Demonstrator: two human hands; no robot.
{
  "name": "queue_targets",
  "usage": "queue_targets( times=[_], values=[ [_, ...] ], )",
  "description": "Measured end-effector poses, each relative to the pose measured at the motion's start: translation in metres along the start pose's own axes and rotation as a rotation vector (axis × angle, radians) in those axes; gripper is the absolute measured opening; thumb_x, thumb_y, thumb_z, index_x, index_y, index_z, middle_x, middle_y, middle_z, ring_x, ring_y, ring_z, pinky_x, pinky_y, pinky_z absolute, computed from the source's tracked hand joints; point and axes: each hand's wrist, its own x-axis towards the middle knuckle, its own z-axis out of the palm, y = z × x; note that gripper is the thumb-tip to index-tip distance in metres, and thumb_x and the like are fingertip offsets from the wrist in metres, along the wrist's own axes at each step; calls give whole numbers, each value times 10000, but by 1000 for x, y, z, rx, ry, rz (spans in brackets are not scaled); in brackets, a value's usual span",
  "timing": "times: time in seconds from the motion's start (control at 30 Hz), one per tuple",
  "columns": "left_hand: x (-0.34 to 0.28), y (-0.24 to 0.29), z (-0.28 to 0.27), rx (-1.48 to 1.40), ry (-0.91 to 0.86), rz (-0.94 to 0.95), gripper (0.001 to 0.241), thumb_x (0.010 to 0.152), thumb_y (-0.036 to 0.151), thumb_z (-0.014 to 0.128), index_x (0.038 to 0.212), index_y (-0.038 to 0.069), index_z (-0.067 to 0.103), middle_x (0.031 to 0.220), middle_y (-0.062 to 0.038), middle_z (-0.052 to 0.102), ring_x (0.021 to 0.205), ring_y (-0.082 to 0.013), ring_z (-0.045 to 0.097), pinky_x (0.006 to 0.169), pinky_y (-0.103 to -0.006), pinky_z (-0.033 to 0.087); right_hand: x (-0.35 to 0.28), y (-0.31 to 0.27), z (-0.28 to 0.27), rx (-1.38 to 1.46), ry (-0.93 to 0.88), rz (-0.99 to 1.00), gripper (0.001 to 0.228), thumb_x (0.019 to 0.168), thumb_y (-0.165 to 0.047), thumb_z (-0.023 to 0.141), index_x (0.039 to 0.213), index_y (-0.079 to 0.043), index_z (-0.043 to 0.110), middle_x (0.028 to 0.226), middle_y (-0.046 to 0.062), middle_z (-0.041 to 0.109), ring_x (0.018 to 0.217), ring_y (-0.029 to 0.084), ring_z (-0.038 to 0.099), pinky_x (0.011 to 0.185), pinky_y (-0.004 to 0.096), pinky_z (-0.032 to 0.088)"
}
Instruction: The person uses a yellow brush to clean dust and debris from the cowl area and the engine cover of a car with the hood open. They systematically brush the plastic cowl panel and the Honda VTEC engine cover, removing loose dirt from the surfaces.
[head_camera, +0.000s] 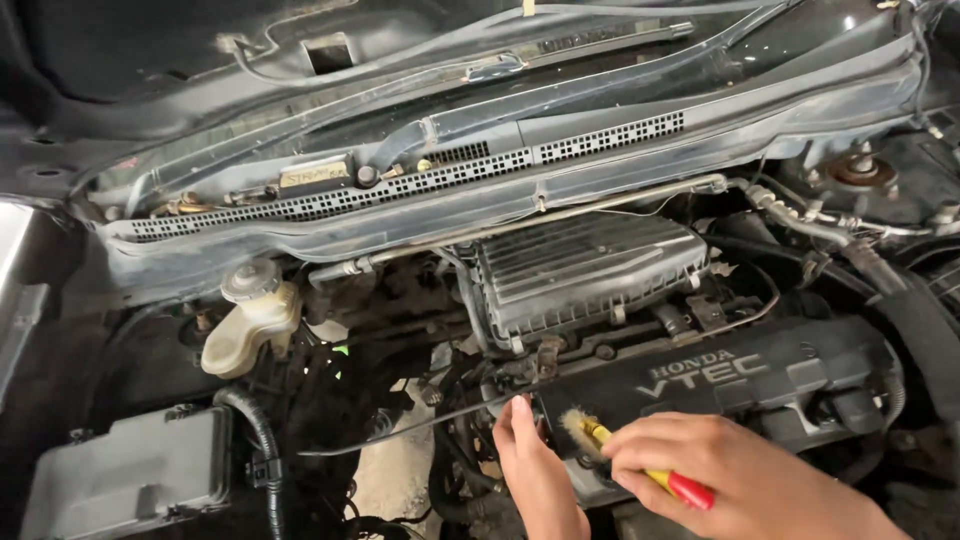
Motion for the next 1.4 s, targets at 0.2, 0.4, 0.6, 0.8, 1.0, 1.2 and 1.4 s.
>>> queue_targets(
  times=[0.2,0.4,0.6,0.8,1.0,1.2,1.4],
  values=[
    [-4,6,-6,-73,-47,-13,480,1030,391,463,1384,120,640,1432,-40,682,1326,-196,615,1082,-335,453,2,-5,13,-26,-213,-141,356,1028,-448,607,1235,-179,713,1448,82,609,1287,260,596,923,416,481],
    [-16,21,-7,-83,-61,-64,530,1045,410,425,1472,127,564,1488,-32,658,1368,-214,583,1133,-355,427,-12,2,17,-130,35,165,341,975,-384,642,1273,-230,696,1290,-88,748,957,154,842,741,359,615],
    [-12,21,-13,3,-28,-105,576,1049,482,400,1550,201,442,1548,-9,538,1421,-282,511,1280,-448,371,-51,18,23,-327,37,458,143,927,-480,643,993,-396,739,1159,-245,700,802,32,802,719,300,528],
    [6,9,8,-3,3,-85,615,1034,516,455,1561,204,404,1512,-30,534,1394,-284,514,1304,-460,374,-95,97,75,-195,467,256,170,813,-414,806,962,-376,880,1176,-221,824,855,-89,841,725,115,501],
    [21,-13,15,282,41,25,490,997,380,627,1441,189,549,1485,-16,570,1364,-242,555,1177,-460,461,-54,19,54,486,1294,497,174,903,7,655,874,68,816,1011,105,862,704,220,829,776,236,575],
    [26,-38,19,440,73,175,474,932,370,619,1383,228,593,1396,33,654,1272,-184,635,1075,-343,460,-74,39,39,623,771,759,305,880,-128,705,972,-23,977,990,69,1014,824,216,978,839,241,676],
    [34,-61,26,872,156,227,533,877,498,632,1400,421,564,1400,128,641,1223,-198,655,1042,-363,492,-79,49,51,388,770,522,291,836,-260,713,913,-171,979,934,-95,1020,817,10,961,834,140,641]
  ],
)
